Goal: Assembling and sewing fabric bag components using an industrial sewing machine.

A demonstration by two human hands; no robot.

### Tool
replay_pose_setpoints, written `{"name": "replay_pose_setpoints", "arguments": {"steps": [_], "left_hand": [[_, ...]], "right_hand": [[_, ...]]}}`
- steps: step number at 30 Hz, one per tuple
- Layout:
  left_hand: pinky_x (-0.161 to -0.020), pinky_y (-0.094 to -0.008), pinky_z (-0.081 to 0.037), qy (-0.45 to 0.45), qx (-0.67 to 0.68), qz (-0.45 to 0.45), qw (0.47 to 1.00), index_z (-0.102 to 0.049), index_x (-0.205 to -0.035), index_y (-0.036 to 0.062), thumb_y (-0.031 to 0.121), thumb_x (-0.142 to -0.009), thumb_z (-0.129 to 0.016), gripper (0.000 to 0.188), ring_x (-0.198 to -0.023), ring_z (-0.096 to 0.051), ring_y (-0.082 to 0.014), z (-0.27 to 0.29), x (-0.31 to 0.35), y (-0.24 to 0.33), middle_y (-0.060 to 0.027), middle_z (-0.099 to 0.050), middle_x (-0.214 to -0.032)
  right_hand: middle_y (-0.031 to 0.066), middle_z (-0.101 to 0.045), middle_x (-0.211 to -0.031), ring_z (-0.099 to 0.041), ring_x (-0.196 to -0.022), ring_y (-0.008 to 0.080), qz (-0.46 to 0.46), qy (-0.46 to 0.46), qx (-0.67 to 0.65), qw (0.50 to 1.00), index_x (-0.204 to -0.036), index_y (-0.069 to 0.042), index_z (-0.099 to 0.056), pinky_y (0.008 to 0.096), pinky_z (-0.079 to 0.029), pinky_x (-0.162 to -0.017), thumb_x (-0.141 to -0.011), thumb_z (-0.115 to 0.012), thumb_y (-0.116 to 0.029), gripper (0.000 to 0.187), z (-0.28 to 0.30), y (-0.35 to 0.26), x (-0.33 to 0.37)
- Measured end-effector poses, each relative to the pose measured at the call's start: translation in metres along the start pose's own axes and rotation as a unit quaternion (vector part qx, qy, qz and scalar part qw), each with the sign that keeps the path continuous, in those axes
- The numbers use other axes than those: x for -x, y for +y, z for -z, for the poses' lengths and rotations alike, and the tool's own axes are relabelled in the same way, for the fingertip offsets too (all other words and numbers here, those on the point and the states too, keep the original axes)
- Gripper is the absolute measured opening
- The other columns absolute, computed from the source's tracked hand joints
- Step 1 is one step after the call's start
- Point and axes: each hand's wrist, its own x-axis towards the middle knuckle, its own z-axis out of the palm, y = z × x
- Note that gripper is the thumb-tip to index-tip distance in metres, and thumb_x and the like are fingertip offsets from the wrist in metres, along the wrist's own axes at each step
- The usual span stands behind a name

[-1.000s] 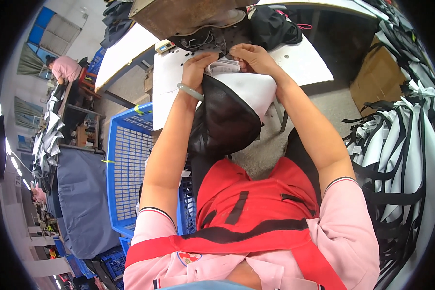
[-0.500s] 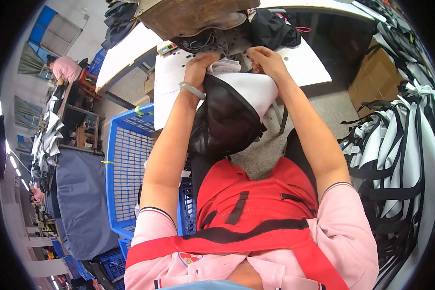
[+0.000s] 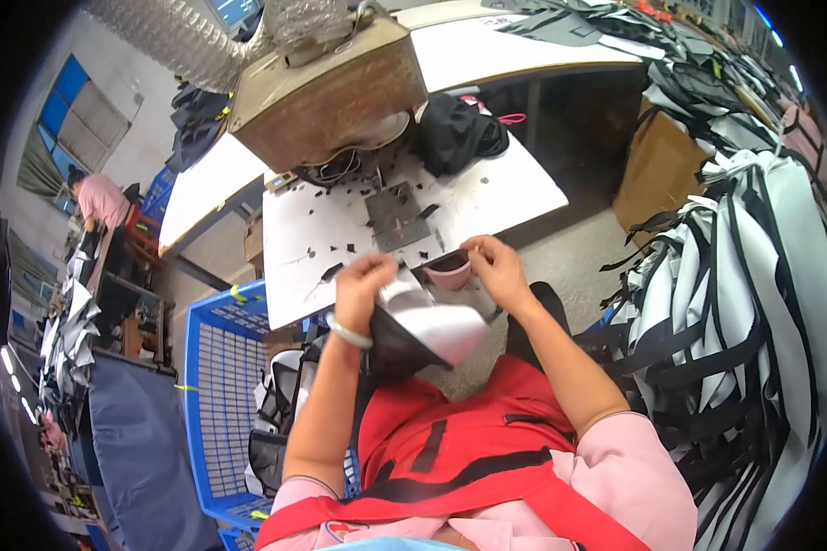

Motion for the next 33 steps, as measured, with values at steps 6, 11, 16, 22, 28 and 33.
{"name": "replay_pose_setpoints", "arguments": {"steps": [6,11,16,22,28,33], "left_hand": [[-0.061,-0.0201,-0.044,-0.054,-0.011,-0.061,0.997,-0.066,-0.087,-0.0011,0.007,-0.084,-0.066,0.008,-0.067,-0.055,-0.0050,-0.036,0.047,-0.005,0.0014,-0.063,-0.076],[-0.061,-0.0202,-0.044,0.039,-0.025,-0.134,0.990,-0.066,-0.087,-0.0012,0.006,-0.084,-0.066,0.008,-0.068,-0.055,-0.0053,-0.028,0.044,0.010,0.0003,-0.063,-0.075],[-0.063,-0.0191,-0.043,0.059,-0.029,-0.129,0.990,-0.066,-0.087,-0.0003,0.004,-0.084,-0.066,0.006,-0.069,-0.054,-0.0044,-0.025,0.053,0.010,0.0022,-0.062,-0.076],[-0.067,-0.0201,-0.045,-0.019,0.011,-0.093,0.995,-0.065,-0.090,-0.0011,0.011,-0.090,-0.060,0.014,-0.073,-0.056,-0.0056,-0.025,0.066,-0.011,0.0003,-0.064,-0.077],[-0.074,-0.0234,-0.047,0.084,-0.081,-0.097,0.988,-0.065,-0.098,-0.0005,0.010,-0.092,-0.056,0.015,-0.081,-0.059,-0.0104,0.051,0.077,-0.057,-0.0042,-0.065,-0.088],[-0.076,-0.0320,-0.050,0.189,-0.317,-0.093,0.925,-0.064,-0.100,0.0027,0.005,-0.084,-0.060,0.017,-0.083,-0.063,-0.0216,0.142,0.109,-0.121,-0.0117,-0.065,-0.093]], "right_hand": [[0.0017,-0.058,-0.079,-0.051,-0.073,0.0084,0.002,-0.121,0.035,0.992,-0.102,0.000,-0.060,0.0247,-0.043,-0.066,-0.091,-0.055,-0.015,0.020,-0.012,-0.027,0.032],[0.0076,-0.062,-0.081,-0.053,-0.074,0.0113,-0.055,-0.255,0.100,0.960,-0.100,0.001,-0.061,0.0287,-0.045,-0.067,-0.092,-0.056,-0.023,0.027,-0.010,-0.026,0.063],[0.0248,-0.062,-0.092,-0.064,-0.090,0.0345,-0.005,-0.303,0.252,0.919,-0.115,0.003,-0.051,0.0405,-0.048,-0.078,-0.080,-0.068,-0.044,0.062,-0.020,-0.065,0.095],[0.0235,-0.065,-0.081,-0.066,-0.080,0.0340,0.020,-0.355,0.214,0.910,-0.092,0.006,-0.064,0.0388,-0.050,-0.074,-0.080,-0.069,-0.037,0.045,-0.022,-0.024,0.117],[0.0008,-0.065,-0.079,-0.055,-0.076,0.0053,-0.128,-0.314,0.090,0.936,-0.098,0.002,-0.066,0.0245,-0.047,-0.068,-0.086,-0.067,-0.025,0.029,0.007,-0.057,0.103],[-0.0020,-0.063,-0.088,-0.054,-0.081,0.0046,-0.147,-0.321,0.052,0.934,-0.105,0.001,-0.065,0.0232,-0.046,-0.072,-0.085,-0.068,-0.019,0.029,0.005,-0.045,0.095]]}}
